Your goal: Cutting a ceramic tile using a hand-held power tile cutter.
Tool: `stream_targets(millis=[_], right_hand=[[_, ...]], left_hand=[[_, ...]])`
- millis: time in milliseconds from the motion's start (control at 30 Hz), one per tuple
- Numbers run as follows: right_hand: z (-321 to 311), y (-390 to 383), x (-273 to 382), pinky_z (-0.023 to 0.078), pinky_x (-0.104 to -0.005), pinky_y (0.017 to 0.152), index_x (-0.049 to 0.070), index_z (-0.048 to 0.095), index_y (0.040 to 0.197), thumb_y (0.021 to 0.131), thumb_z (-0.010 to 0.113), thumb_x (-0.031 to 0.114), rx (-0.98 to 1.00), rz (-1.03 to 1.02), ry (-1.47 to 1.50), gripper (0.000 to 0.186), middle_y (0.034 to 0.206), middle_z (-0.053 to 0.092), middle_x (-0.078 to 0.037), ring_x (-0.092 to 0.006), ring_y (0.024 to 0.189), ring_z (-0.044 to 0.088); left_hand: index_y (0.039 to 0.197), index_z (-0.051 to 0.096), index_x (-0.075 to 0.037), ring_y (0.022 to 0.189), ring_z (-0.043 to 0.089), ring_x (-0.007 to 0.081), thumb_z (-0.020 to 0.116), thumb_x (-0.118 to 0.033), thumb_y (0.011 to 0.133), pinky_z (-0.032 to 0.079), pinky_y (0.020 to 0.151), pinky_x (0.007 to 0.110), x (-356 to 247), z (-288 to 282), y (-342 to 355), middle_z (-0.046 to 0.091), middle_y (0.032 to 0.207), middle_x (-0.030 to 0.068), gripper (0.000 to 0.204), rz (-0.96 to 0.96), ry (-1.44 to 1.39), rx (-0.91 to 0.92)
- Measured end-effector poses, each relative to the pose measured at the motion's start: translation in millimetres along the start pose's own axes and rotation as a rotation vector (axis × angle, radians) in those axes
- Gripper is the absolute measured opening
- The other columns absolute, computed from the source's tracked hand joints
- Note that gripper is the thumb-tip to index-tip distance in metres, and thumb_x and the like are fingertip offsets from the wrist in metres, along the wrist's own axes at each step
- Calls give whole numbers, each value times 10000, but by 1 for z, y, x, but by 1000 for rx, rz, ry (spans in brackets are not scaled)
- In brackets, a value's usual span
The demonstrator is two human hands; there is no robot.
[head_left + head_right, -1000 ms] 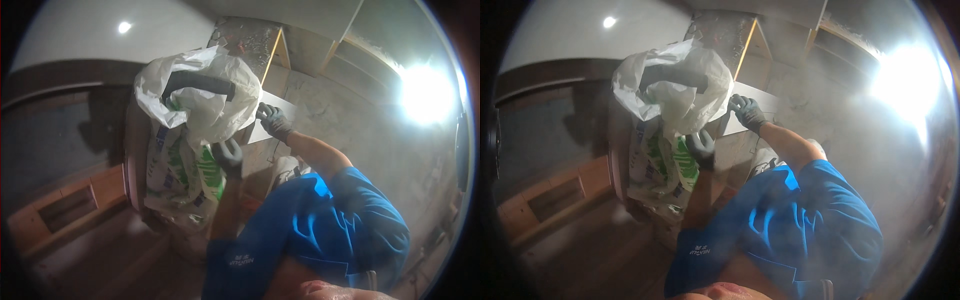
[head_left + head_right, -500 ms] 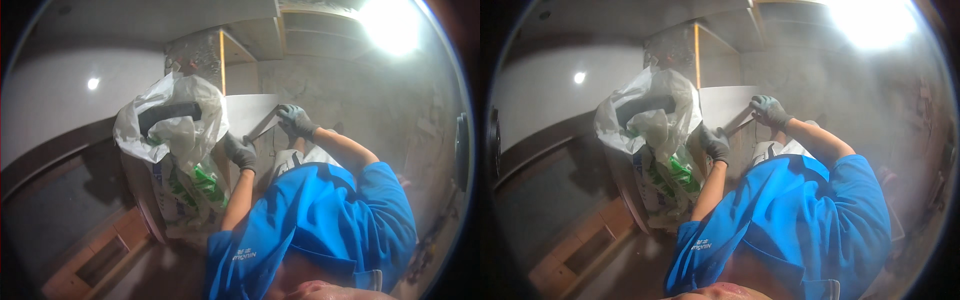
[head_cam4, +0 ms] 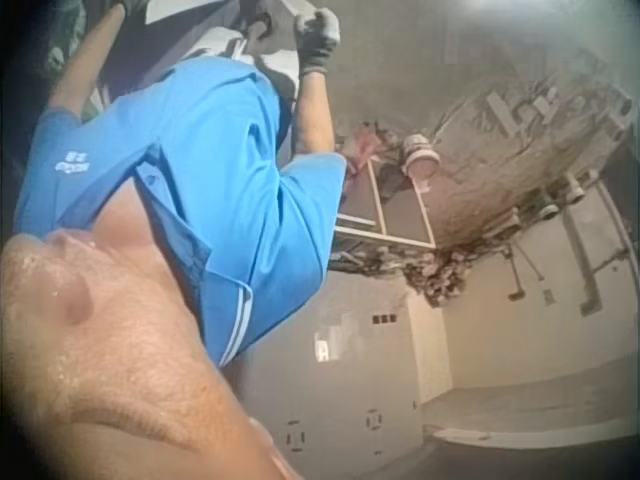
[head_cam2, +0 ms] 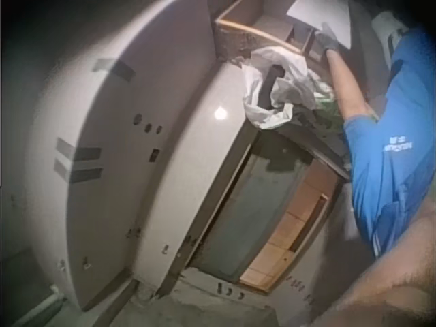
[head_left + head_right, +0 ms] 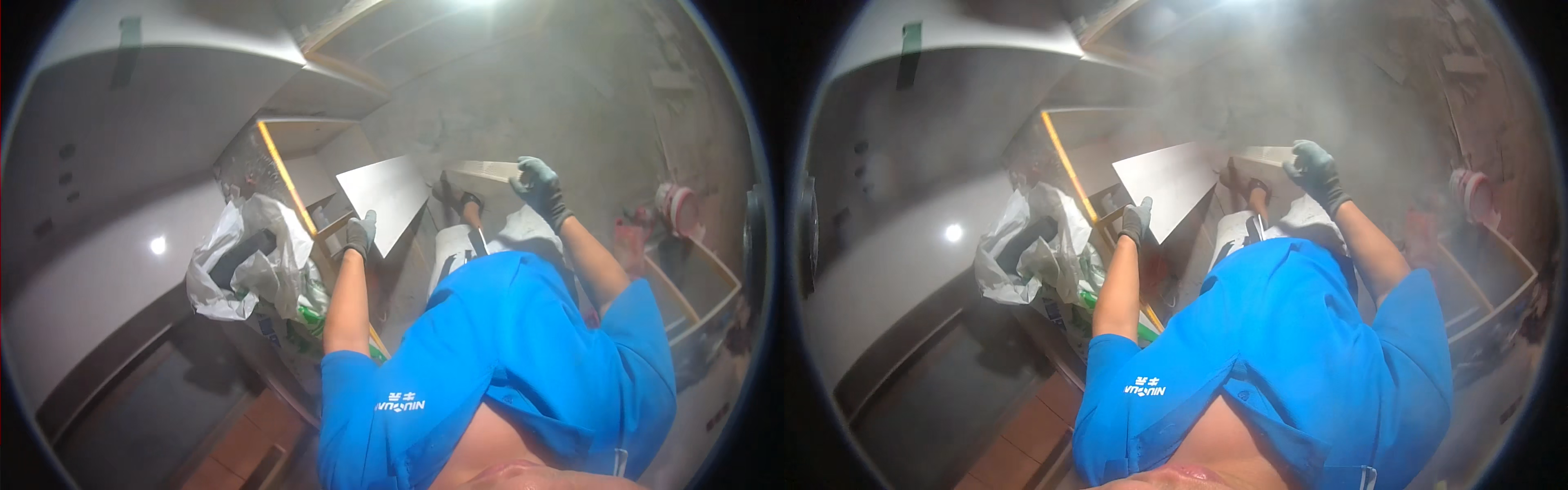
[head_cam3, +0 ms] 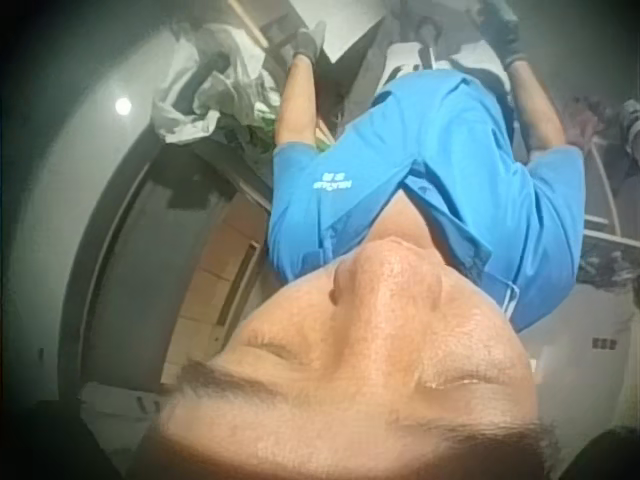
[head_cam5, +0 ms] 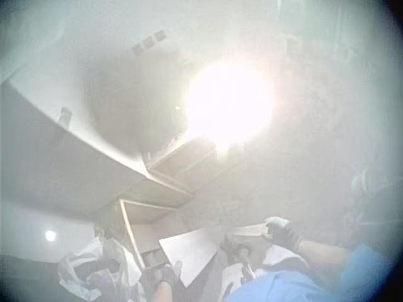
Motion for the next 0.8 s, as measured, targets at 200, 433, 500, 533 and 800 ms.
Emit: stream_targets(millis=[200, 433, 500, 533, 800], right_hand=[[-141, -80, -61, 562, -391, 787, 44, 634, 1035, 821, 786, 135, -337, 37, -194, 278, 1052, 694, -131, -270, 893, 687], [-252, -142, -104, 517, -362, 947, 33, 538, 1366, 860, 750, 81, -558, 109, -332, 551, 1145, 660, -135, -255, 1053, 658], [-271, -151, -112, 513, -364, 964, 10, 469, 1446, 868, 721, 34, -585, 221, -248, 631, 1187, 649, -169, -274, 1100, 648], [-279, -156, -118, 512, -364, 968, -1, 460, 1451, 874, 708, 22, -615, 265, -212, 628, 1200, 646, -174, -278, 1109, 645], [-322, -253, -152, 463, -442, 1007, -35, 537, 1292, 944, 587, 105, -883, 415, -475, 378, 1204, 623, -235, -376, 1162, 609]], left_hand=[[926, 664, 164, 1027, 692, 442, 580, -525, 910, 520, 879, 459, -55, 24, -24, 683, 938, 374, 693, 110, 201, -105], [1029, 666, 143, 1045, 683, 435, 549, -506, 907, 486, 952, 441, -87, 8, -51, 695, 1010, 346, 670, 57, 293, -173], [1041, 677, 124, 1098, 665, 436, 537, -530, 906, 451, 1014, 450, -77, 0, -41, 686, 1070, 351, 683, 85, 332, -226], [1088, 690, 92, 1153, 640, 453, 530, -573, 898, 429, 1051, 473, -76, -5, -38, 684, 1134, 339, 710, 33, 279, -130], [924, 683, 151, 932, 701, 487, 718, -502, 862, 543, 777, 502, -124, -36, -34, 677, 899, 381, 657, 452, 383, -86]])
Point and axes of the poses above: each hand's wrist, its own y-axis towards the middle knuckle, its own z-axis out of the palm, x = y × z, the point moved 1 cm from there along y, towards the middle knuckle
